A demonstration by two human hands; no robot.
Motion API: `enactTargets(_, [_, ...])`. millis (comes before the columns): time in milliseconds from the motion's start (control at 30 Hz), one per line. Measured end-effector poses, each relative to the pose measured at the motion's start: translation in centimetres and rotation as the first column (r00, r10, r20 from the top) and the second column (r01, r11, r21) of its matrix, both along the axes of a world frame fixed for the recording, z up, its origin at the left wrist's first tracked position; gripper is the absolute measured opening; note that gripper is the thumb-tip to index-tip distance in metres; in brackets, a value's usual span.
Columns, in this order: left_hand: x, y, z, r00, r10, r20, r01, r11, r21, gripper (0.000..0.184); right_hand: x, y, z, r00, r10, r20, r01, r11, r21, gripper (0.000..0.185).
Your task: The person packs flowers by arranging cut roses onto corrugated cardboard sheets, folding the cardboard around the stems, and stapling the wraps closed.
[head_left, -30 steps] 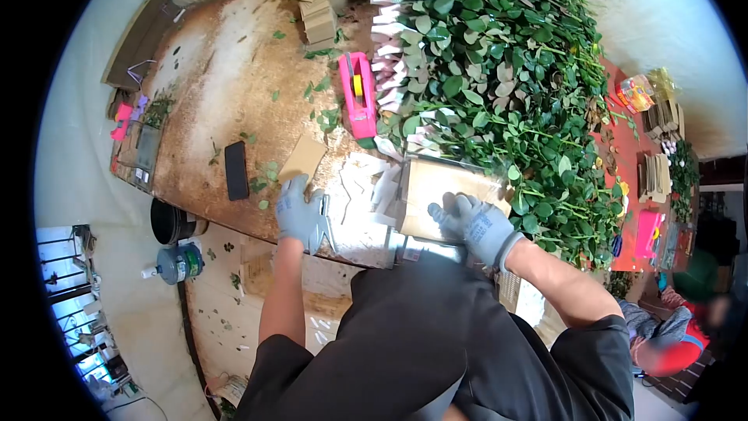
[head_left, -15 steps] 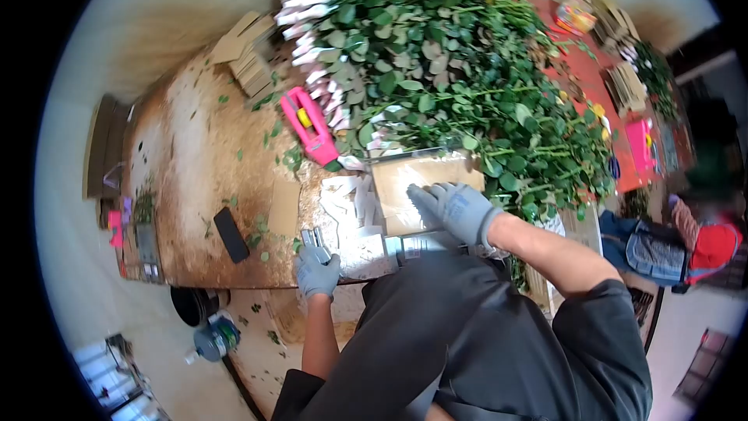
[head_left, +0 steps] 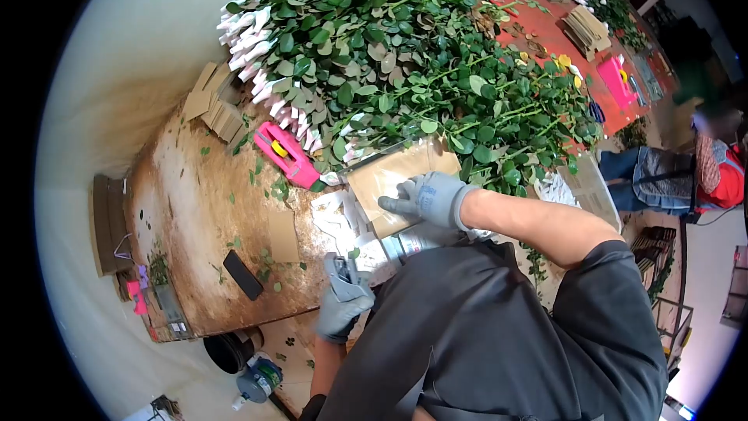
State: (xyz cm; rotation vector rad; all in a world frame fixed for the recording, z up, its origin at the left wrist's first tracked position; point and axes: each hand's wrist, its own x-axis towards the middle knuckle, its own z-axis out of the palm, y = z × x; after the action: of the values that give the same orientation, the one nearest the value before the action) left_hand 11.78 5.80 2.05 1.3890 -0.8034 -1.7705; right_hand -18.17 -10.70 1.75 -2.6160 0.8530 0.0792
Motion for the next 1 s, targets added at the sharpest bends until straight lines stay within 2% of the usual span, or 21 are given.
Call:
enactTargets(67, [0.2,-0.8,0.9,0.966,-0.211,-0.151,0.202,0.977,-0.071,0.053,0.0,0.0,-0.1,1.000,-0.012,0.007,0.012,1.000,0.007,0.059])
enactTargets(100, [0.4,-1.4,1.4,0.943,-0.280,-0.177,0.264,0.958,-0.112,0.041,0.0,0.0,-0.2,1.000,-0.014,0.009,0.014,1.000,0.016,0.061])
enactTargets(133, [0.5,-2.0,1.9,0.944,-0.278,-0.178,0.262,0.959,-0.109,0.041,0.0,0.2,-0.2,1.000,-0.012,0.009,0.012,1.000,0.018,0.061])
enactTargets(200, [1.4,-3.1,2.4,0.912,-0.342,-0.228,0.355,0.935,0.018,0.037,0.2,0.3,0.1,0.999,-0.024,-0.023,0.024,1.000,-0.004,0.066])
enactTargets(233, [2.4,-4.8,1.8,0.843,-0.538,-0.020,0.536,0.842,-0.052,0.038,0.2,0.4,0.3,1.000,-0.015,-0.020,0.015,1.000,-0.003,0.066])
enactTargets(267, [2.4,-5.7,1.2,0.846,-0.532,-0.017,0.531,0.846,-0.050,0.038,0.1,0.4,0.6,0.999,-0.013,-0.030,0.013,1.000,0.018,0.065])
enactTargets(300, [2.2,-6.8,0.9,0.805,-0.518,0.289,0.560,0.824,-0.081,0.038,0.1,0.4,0.8,0.999,-0.010,-0.040,0.012,0.999,0.038,0.064])
enactTargets(333, [2.0,-7.8,0.6,0.692,-0.446,0.567,0.594,0.798,-0.098,0.038,0.1,0.3,0.8,0.999,-0.004,-0.039,0.005,0.999,0.037,0.064])
enactTargets(367, [2.1,-8.8,0.2,0.695,-0.441,0.568,0.589,0.802,-0.098,0.038,0.2,0.3,0.8,0.998,-0.004,-0.058,0.007,0.999,0.046,0.066])
enactTargets(433, [2.4,-10.7,-0.3,0.427,-0.475,0.769,0.740,0.673,0.005,0.038,0.2,0.2,0.7,0.997,0.001,-0.079,0.004,0.998,0.056,0.068])
enactTargets(467, [2.1,-11.4,-0.1,0.431,-0.475,0.767,0.737,0.676,0.005,0.038,0.2,0.2,0.7,0.996,0.008,-0.085,-0.005,0.999,0.036,0.069])
enactTargets(533, [1.4,-12.7,1.0,0.418,-0.584,0.696,0.771,0.634,0.069,0.039,0.1,0.1,0.7,0.995,0.020,-0.094,-0.018,1.000,0.018,0.070])
enactTargets(567, [1.6,-13.2,0.6,0.388,-0.589,0.709,0.810,0.585,0.042,0.038,0.1,0.1,0.8,0.996,0.020,-0.092,-0.019,1.000,0.016,0.072])
enactTargets(633, [1.4,-14.0,0.4,0.374,-0.594,0.712,0.821,0.569,0.043,0.037,0.1,0.0,0.9,0.996,0.026,-0.090,-0.024,1.000,0.018,0.073])
enactTargets(700, [1.1,-14.6,0.6,0.357,-0.603,0.714,0.834,0.550,0.047,0.035,0.1,0.0,0.9,0.996,0.024,-0.083,-0.024,1.000,0.003,0.067])
enactTargets(800, [0.5,-15.1,1.3,0.331,-0.598,0.730,0.839,0.541,0.063,0.034,0.1,0.2,0.6,0.997,0.013,-0.080,-0.014,1.000,-0.004,0.070])
enactTargets(1000, [0.6,-16.0,1.5,0.215,-0.612,0.761,0.889,0.446,0.108,0.036,0.0,0.3,0.7,0.998,0.006,-0.055,-0.007,1.000,-0.025,0.067])
